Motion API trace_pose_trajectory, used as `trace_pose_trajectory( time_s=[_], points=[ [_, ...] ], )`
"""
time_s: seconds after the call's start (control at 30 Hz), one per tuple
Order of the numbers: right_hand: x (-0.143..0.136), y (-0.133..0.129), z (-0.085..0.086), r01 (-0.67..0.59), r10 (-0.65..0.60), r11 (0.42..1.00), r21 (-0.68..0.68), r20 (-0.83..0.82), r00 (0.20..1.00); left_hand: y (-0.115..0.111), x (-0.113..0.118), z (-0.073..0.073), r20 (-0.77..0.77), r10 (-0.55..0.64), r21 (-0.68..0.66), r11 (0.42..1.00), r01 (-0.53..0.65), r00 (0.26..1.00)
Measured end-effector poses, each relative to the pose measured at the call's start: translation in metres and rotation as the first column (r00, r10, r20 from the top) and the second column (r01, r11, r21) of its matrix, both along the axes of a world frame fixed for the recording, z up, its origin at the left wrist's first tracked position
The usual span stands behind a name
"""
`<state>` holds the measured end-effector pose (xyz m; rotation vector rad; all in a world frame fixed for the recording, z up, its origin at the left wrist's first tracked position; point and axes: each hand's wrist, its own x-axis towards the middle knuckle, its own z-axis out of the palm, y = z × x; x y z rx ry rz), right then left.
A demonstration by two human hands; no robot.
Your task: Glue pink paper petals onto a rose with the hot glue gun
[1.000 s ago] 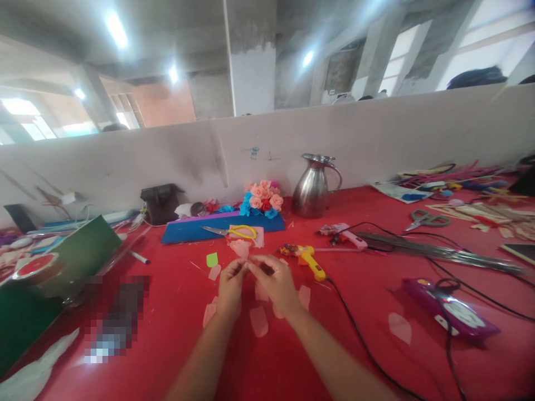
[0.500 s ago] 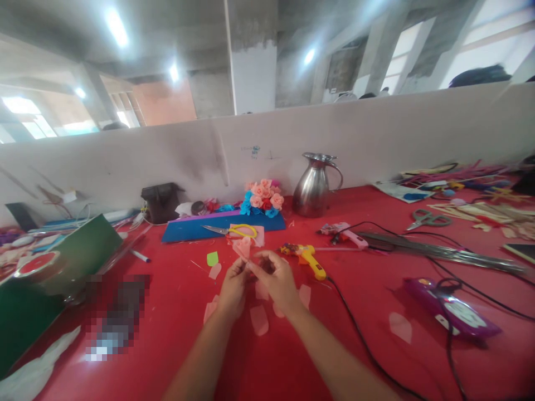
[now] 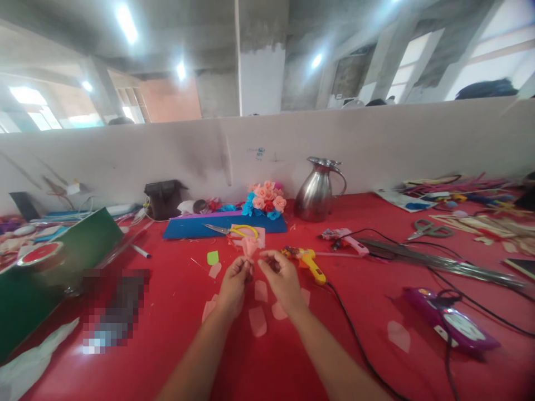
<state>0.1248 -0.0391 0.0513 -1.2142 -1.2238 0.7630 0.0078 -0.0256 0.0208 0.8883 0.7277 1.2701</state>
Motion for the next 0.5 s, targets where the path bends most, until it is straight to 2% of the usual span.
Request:
trace_pose_trajectory(
  time_s=[0.1,0.13,0.2,0.27,0.37,0.5],
  points=[
    [0.037,0.01,0.002,0.165,-0.164,0.986,0.001,0.117,0.979,0.002,-0.001,-0.001,-0.01,0.054,-0.011,0.998,-0.055,0.998],
    [0.053,0.014,0.003,0.207,-0.197,0.978,-0.02,0.223,0.955,0.003,-0.002,-0.002,-0.005,0.066,-0.017,0.998,-0.066,0.998],
    [0.085,0.018,0.001,0.303,-0.213,0.949,-0.09,0.529,0.822,0.003,-0.002,-0.002,0.01,0.077,-0.031,0.997,-0.076,0.997],
    [0.11,0.021,-0.003,0.406,-0.137,0.89,-0.209,0.727,0.673,0.003,-0.002,-0.001,0.023,0.071,-0.055,0.996,-0.069,0.997],
    [0.126,0.022,-0.013,0.425,0.021,0.819,-0.386,0.76,0.65,0.001,-0.003,0.002,0.042,0.061,-0.107,0.993,-0.056,0.997],
    [0.125,0.027,-0.025,0.425,-0.002,0.811,-0.402,0.725,0.689,0.0,-0.004,0.006,0.074,0.08,-0.134,0.989,-0.07,0.994]
  ],
)
